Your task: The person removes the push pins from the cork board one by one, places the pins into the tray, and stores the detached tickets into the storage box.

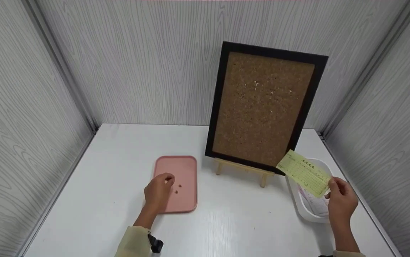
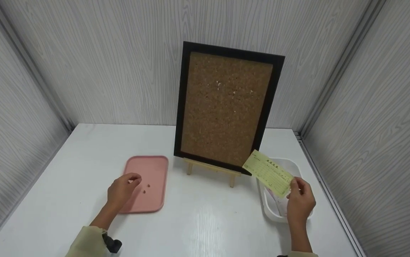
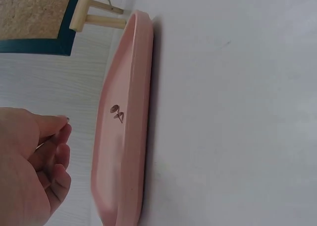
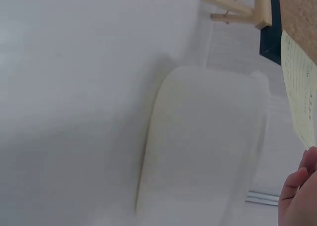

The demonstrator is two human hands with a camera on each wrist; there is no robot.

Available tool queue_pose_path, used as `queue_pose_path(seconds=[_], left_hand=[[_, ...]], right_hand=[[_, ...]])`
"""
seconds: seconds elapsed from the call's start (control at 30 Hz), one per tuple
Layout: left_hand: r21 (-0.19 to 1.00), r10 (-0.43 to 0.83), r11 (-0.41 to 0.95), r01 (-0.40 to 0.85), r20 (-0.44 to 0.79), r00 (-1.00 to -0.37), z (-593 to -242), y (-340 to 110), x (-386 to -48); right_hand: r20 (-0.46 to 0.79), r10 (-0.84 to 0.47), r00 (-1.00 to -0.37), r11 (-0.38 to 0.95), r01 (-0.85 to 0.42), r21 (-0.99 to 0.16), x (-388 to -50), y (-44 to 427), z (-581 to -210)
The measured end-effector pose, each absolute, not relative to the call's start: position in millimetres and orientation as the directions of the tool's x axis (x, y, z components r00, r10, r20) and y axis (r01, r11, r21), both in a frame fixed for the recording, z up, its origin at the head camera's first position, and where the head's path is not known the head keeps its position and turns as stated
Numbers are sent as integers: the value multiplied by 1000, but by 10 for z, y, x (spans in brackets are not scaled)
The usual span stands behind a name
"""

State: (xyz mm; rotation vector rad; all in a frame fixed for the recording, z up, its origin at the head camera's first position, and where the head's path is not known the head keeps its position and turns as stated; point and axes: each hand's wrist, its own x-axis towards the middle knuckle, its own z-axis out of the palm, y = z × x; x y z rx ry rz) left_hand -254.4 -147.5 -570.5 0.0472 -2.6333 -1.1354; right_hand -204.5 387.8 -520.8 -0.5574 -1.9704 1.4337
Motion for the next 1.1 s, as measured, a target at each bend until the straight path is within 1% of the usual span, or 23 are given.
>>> queue_pose_path(seconds=[0.17, 0.27, 0.43, 0.57, 0.73, 1.03, 1.1], left_hand=[[724, -135, 688, 60, 209, -969, -5764, -1480, -2539], [713, -123, 699, 56, 197, -973, -5806, -1475, -2548], [702, -121, 711, 46, 186, -975, -5872, -1475, -2570], [687, -123, 726, 40, 186, -975, -5911, -1470, -2582], [671, -110, 740, 48, 191, -975, -5949, -1450, -2583], [658, -86, 749, 77, 212, -974, -5993, -1437, -2565], [658, -82, 748, 84, 218, -973, -5996, -1436, -2571]], right_hand=[[209, 691, -692, 284, -5, -959, -2021, 4003, -5312], [205, 702, -682, 304, 27, -952, -2021, 4070, -5363], [201, 721, -664, 384, 141, -913, -2015, 4151, -5406], [181, 732, -657, 418, 223, -881, -2003, 4198, -5428], [162, 740, -653, 443, 291, -848, -1995, 4247, -5466], [220, 745, -629, 502, 313, -806, -1996, 4246, -5505], [220, 739, -636, 510, 315, -800, -2003, 4245, -5502]])
